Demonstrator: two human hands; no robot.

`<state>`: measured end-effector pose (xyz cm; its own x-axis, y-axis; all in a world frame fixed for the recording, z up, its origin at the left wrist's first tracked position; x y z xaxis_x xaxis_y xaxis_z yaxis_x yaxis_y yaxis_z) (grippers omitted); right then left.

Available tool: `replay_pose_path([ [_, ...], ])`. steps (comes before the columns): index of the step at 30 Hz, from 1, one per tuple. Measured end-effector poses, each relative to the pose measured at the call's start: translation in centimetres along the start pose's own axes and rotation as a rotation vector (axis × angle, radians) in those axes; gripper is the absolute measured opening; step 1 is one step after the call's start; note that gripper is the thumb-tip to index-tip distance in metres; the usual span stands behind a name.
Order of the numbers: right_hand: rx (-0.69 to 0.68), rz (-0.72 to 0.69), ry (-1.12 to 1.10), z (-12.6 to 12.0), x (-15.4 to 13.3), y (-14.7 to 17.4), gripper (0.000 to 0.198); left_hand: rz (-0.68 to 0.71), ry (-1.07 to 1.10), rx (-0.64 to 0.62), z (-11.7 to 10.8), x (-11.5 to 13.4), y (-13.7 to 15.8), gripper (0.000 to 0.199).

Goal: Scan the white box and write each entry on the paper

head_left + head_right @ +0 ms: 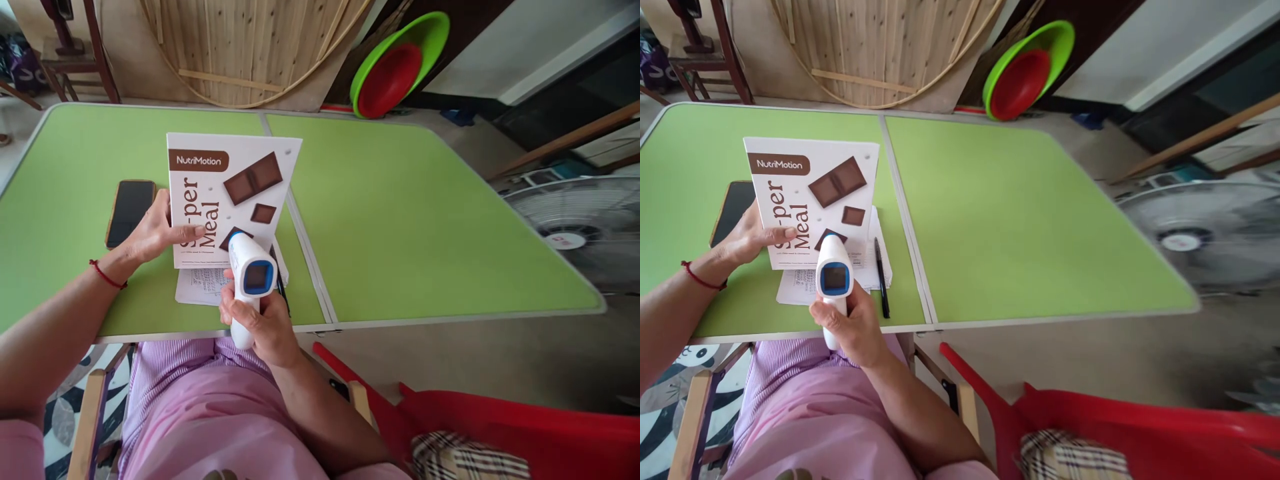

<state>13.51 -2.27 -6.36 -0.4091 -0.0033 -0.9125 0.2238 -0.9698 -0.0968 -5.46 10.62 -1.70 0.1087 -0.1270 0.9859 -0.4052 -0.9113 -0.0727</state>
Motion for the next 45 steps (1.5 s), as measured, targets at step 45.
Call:
replay_pose_path([
  [45,0.084,0.051,0.026,1.1,0.3,2.5,0.032,0.072,-0.028,-0.397,0.3,3.0,0.3,0.059],
])
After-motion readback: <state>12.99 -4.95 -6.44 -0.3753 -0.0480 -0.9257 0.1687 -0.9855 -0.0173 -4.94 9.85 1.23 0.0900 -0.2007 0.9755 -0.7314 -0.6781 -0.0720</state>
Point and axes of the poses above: each hand's wrist, its own y-axis away from the middle knuckle, its own z-axis out of the palm, x = y × z, the point moved 1 cm from there along -y, towards the middle knuckle, and after that the axes turned 5 degrees about -z, right-handed, at the moved point
